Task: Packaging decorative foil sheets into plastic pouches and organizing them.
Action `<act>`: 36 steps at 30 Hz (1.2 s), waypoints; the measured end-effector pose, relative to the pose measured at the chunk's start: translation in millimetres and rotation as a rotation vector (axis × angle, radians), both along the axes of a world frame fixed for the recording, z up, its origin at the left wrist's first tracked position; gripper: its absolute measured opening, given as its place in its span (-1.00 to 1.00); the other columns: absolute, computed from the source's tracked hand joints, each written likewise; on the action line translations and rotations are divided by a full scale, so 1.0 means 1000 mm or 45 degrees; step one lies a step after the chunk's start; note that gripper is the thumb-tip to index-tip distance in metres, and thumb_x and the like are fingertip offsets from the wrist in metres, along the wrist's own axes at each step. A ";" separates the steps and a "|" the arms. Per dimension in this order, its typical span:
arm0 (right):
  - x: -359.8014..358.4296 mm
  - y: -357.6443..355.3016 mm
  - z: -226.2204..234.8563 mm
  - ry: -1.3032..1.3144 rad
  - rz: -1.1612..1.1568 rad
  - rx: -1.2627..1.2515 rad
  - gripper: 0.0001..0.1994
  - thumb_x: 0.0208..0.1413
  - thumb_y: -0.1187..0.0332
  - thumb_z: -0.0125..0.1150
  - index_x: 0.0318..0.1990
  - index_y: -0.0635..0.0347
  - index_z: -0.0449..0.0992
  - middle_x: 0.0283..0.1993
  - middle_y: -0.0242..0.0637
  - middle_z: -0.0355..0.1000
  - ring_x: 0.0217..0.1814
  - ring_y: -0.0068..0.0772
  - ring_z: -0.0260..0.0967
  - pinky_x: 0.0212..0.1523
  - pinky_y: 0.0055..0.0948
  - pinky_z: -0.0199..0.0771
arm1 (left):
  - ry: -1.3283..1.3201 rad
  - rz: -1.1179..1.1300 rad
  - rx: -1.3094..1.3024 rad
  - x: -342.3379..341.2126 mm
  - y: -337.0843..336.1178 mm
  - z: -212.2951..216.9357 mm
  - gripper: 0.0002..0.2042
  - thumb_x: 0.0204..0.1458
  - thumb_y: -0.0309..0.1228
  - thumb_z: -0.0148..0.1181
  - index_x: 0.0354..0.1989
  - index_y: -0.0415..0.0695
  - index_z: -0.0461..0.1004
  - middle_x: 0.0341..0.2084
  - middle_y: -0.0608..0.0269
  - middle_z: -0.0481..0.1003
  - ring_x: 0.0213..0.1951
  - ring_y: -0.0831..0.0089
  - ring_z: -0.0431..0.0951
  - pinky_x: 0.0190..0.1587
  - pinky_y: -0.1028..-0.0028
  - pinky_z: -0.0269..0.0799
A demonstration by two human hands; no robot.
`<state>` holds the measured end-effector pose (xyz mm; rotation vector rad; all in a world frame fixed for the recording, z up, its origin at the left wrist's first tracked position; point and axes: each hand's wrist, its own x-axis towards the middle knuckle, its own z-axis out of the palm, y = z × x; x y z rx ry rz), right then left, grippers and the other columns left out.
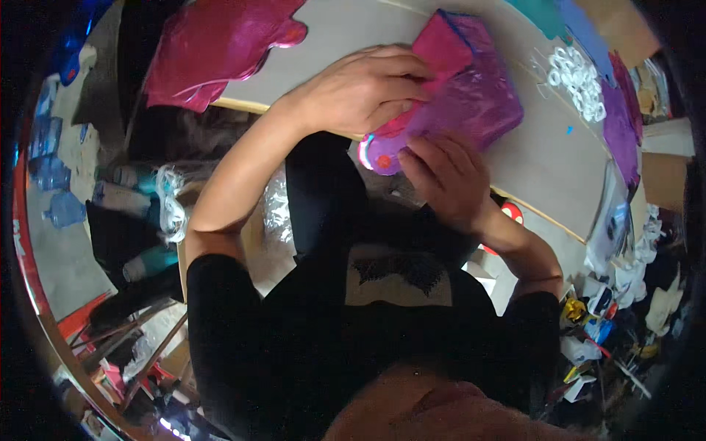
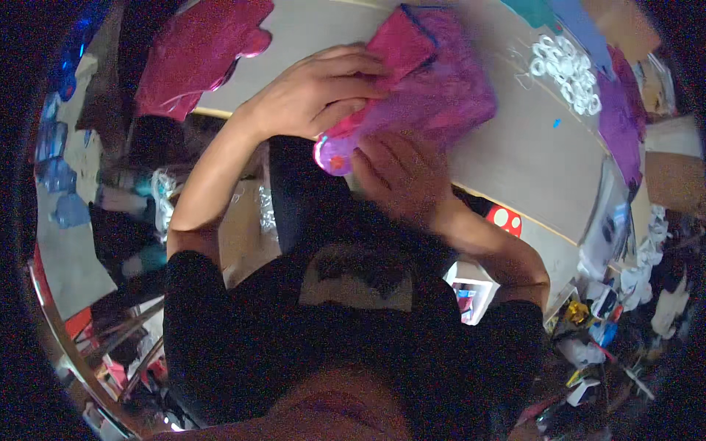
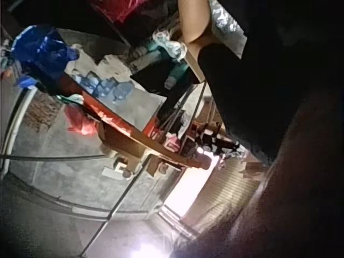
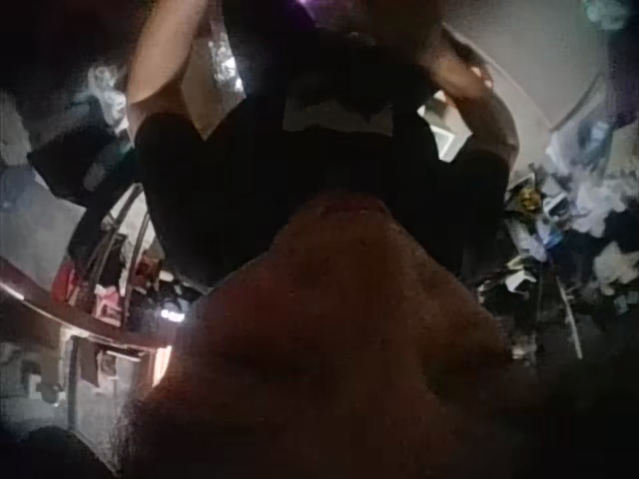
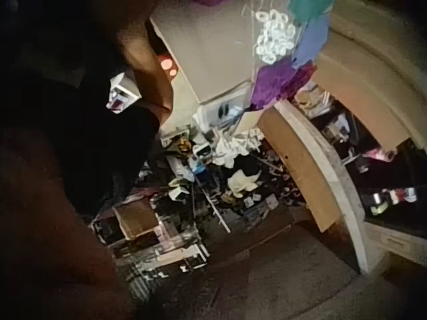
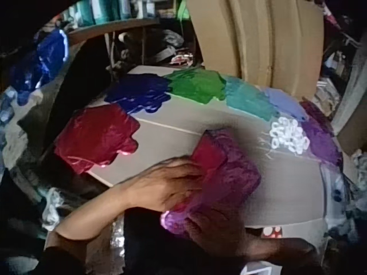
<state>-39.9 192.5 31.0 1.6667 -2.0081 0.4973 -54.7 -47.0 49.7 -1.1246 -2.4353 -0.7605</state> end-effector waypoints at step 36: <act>-0.132 0.048 0.083 -1.668 -0.866 0.387 -0.55 -0.01 0.16 0.31 0.03 0.16 0.52 -0.17 -0.34 0.52 -0.15 -0.55 0.41 -0.12 -0.52 0.42 | 0.041 0.067 -0.145 0.000 0.004 0.010 -0.76 -0.07 -0.44 0.22 -0.18 -0.10 0.58 -0.02 0.22 0.50 0.09 0.20 0.41 0.22 0.19 0.21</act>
